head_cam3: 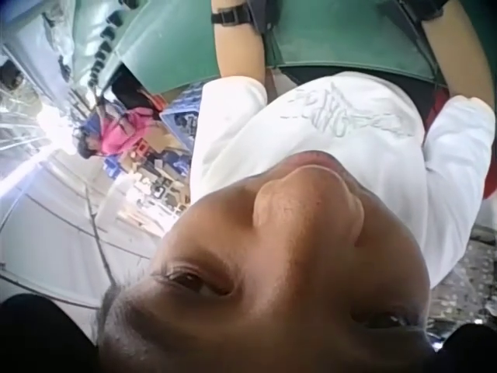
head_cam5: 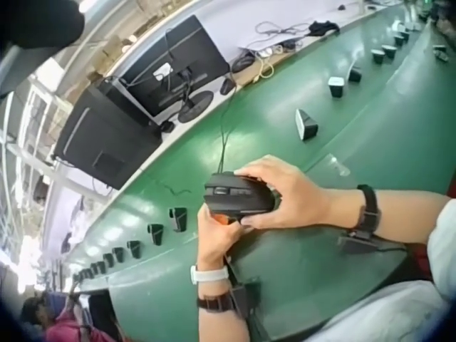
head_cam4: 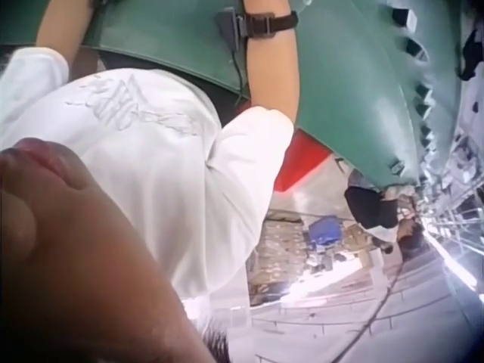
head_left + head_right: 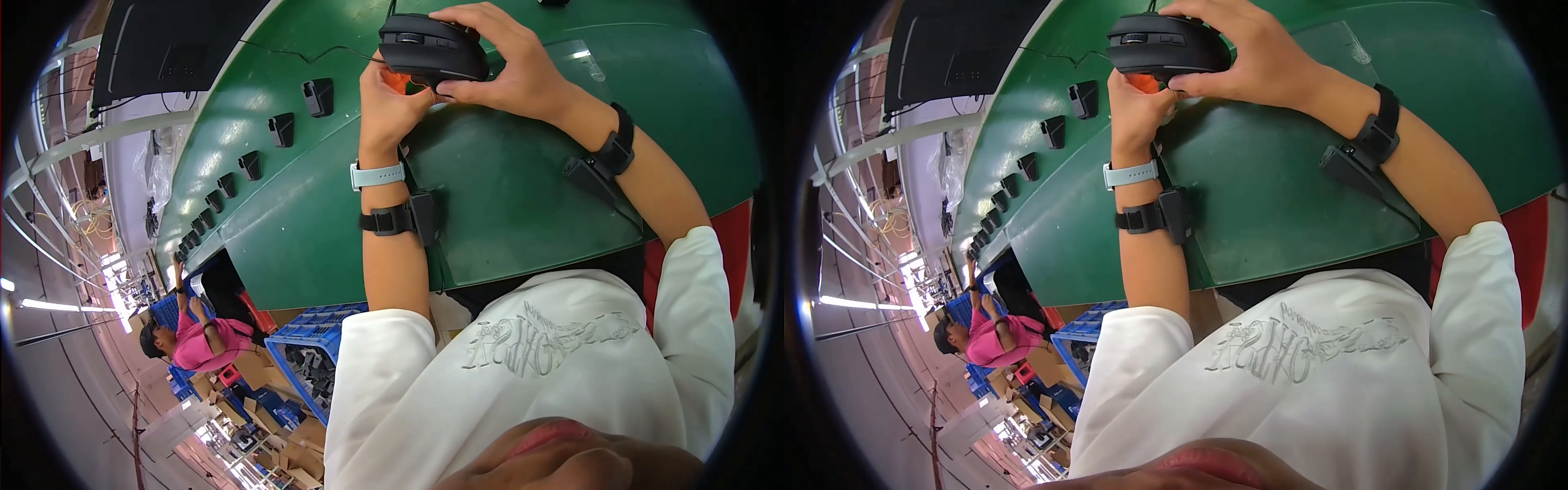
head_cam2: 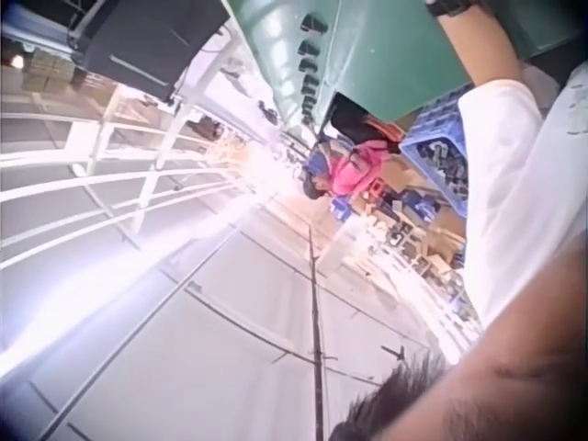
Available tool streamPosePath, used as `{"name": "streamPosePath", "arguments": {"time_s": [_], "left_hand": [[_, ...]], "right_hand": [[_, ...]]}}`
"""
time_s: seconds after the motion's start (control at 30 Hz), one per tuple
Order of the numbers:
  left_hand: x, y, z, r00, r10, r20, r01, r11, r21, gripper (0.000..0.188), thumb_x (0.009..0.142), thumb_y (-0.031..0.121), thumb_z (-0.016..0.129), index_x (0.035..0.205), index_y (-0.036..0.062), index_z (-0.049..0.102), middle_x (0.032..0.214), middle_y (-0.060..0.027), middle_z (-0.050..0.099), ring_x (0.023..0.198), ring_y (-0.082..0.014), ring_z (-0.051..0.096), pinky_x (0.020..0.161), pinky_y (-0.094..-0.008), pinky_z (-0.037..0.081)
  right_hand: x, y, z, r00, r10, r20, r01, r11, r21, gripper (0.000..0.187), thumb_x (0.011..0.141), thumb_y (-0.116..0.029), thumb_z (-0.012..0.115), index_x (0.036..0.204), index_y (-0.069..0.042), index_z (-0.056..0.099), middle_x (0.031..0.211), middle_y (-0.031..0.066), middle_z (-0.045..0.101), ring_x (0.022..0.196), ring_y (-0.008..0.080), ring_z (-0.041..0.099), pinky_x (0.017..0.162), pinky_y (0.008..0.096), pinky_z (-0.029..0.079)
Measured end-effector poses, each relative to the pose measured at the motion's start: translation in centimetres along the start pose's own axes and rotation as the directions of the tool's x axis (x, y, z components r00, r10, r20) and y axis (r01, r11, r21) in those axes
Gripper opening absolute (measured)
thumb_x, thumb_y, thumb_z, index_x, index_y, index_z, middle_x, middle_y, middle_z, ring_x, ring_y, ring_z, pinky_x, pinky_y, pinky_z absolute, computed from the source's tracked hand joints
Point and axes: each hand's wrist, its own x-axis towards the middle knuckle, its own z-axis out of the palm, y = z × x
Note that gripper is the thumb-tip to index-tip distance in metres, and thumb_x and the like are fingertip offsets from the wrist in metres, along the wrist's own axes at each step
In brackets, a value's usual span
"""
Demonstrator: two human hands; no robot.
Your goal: The person picks up a charging dock, connects a cable to it, and places a mouse onto the dock. They then pick up the dock and mouse together to observe the light on the bottom before setting them back down on the table.
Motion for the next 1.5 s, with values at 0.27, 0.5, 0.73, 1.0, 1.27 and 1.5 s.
{"name": "streamPosePath", "arguments": {"time_s": [0.27,0.5,0.73,1.0,1.27,1.5], "left_hand": [[-0.1,0.3,-0.5,0.992,0.122,0.046,-0.124,0.990,0.063,0.060,0.070,-0.016,0.077,0.125,-0.0055,0.055,0.109,-0.0136,0.070,0.102,-0.0210,0.070,0.091,-0.0349,0.059],[0.6,-0.8,-0.9,0.875,0.249,-0.416,-0.218,0.968,0.121,0.055,0.083,-0.004,0.077,0.133,0.0004,0.055,0.105,-0.0082,0.066,0.090,-0.0154,0.067,0.076,-0.0282,0.056],[1.0,-2.0,-0.7,0.879,0.360,-0.313,-0.291,0.925,0.245,0.034,0.076,0.004,0.083,0.106,0.0029,0.069,0.095,-0.0025,0.068,0.083,-0.0102,0.064,0.068,-0.0249,0.051],[0.7,-1.7,0.0,0.905,0.377,-0.197,-0.330,0.915,0.234,0.031,0.073,0.002,0.081,0.103,0.0018,0.070,0.099,-0.0050,0.068,0.086,-0.0129,0.065,0.074,-0.0264,0.052],[0.5,-1.2,-0.2,0.908,0.406,-0.099,-0.383,0.904,0.192,0.029,0.074,0.000,0.079,0.102,0.0001,0.070,0.100,-0.0059,0.067,0.091,-0.0144,0.066,0.081,-0.0276,0.054],[0.5,-1.1,-0.2,0.937,0.334,-0.101,-0.312,0.932,0.186,0.029,0.072,0.000,0.079,0.100,0.0012,0.071,0.096,-0.0051,0.067,0.088,-0.0129,0.064,0.074,-0.0247,0.050]], "right_hand": [[3.5,-5.6,-1.1,0.740,0.634,0.225,-0.572,0.769,-0.287,0.071,0.075,-0.023,0.089,0.133,0.000,0.056,0.122,0.0163,0.064,0.112,0.0282,0.064,0.096,0.0382,0.052],[1.1,-3.4,-2.1,0.487,0.452,0.747,-0.593,0.799,-0.098,0.064,0.059,-0.017,0.076,0.121,-0.004,0.066,0.112,0.0139,0.063,0.103,0.0359,0.058,0.095,0.0430,0.047],[1.9,-3.6,-2.3,0.482,0.417,0.770,-0.549,0.829,-0.105,0.060,0.065,-0.029,0.085,0.116,-0.003,0.066,0.109,0.0130,0.062,0.099,0.0319,0.057,0.092,0.0412,0.047],[1.5,-3.0,-2.2,0.786,0.559,0.265,-0.450,0.811,-0.375,0.035,0.089,-0.012,0.073,0.123,-0.007,0.063,0.126,0.0093,0.059,0.117,0.0259,0.055,0.097,0.0357,0.046],[1.8,-2.8,-1.5,0.789,0.493,0.366,-0.244,0.798,-0.550,0.030,0.096,-0.017,0.067,0.124,-0.007,0.064,0.131,0.0101,0.061,0.127,0.0316,0.052,0.111,0.0422,0.036],[0.2,-2.1,-2.6,0.686,0.592,0.423,-0.333,0.772,-0.541,0.027,0.099,-0.018,0.064,0.123,-0.006,0.064,0.127,0.0109,0.064,0.126,0.0330,0.052,0.110,0.0425,0.037]]}}
